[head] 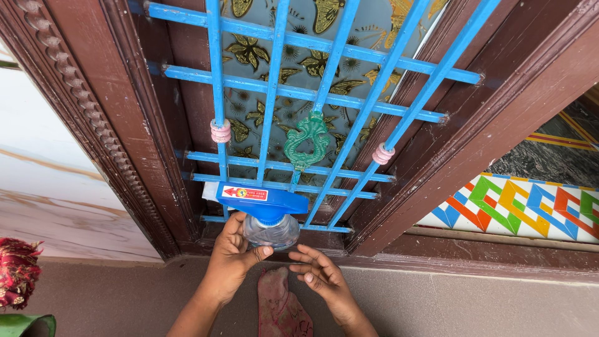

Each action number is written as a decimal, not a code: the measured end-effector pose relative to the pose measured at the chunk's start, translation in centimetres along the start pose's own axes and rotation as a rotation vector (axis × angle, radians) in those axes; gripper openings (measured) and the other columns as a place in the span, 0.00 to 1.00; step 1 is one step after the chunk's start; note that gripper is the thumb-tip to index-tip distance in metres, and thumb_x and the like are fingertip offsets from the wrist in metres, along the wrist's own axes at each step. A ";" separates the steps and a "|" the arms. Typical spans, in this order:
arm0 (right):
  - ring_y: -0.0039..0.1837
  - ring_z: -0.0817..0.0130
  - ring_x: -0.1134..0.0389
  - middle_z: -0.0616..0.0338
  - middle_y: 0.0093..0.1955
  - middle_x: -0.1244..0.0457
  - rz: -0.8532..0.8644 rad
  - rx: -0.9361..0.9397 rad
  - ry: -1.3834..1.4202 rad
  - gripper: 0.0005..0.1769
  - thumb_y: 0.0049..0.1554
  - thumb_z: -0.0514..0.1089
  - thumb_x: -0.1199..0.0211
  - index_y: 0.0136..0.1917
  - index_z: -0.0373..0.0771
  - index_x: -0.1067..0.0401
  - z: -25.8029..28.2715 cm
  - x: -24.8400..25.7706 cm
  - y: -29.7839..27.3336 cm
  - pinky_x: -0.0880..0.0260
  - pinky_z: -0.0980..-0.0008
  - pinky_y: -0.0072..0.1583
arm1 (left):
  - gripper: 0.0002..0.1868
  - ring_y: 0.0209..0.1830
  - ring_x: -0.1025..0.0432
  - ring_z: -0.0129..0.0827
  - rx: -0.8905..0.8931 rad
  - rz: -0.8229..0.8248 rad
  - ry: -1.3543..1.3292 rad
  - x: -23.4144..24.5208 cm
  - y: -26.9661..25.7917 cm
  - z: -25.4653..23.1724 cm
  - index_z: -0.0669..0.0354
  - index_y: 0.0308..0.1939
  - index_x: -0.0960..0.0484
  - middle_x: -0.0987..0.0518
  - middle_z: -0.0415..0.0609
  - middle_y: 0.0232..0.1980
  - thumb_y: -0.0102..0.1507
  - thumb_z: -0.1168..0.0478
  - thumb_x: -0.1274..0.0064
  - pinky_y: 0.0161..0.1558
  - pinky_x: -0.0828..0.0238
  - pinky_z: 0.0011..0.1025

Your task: The person cleans a blue metal door grill using a spray bottle and a cloth, wiping the bars and the surrounding wooden frame.

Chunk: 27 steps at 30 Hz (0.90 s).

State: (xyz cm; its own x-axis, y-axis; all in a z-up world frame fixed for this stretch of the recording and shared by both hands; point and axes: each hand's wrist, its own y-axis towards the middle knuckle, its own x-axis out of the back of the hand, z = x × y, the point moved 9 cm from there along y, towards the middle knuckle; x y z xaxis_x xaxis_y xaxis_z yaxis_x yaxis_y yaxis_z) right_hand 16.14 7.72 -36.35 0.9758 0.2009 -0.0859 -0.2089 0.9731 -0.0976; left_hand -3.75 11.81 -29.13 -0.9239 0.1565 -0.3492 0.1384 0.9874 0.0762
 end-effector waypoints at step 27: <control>0.68 0.55 0.36 0.44 0.71 0.44 -0.346 0.624 0.150 0.58 0.55 0.50 0.31 0.83 0.51 0.69 8.1 6.4 -3.5 0.32 0.53 0.65 | 0.38 0.60 0.25 0.40 0.573 0.438 0.229 -2.3 -2.3 13.0 0.44 0.69 0.31 0.18 0.50 0.60 0.53 0.63 0.38 0.63 0.29 0.41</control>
State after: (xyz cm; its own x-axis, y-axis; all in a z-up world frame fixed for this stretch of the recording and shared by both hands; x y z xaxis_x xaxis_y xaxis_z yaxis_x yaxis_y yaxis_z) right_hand 23.60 6.52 -28.58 0.9509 -0.1041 -0.2916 0.2289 0.8704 0.4359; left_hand 2.68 9.49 -40.67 -0.7840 0.5904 -0.1915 0.6161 0.7028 -0.3557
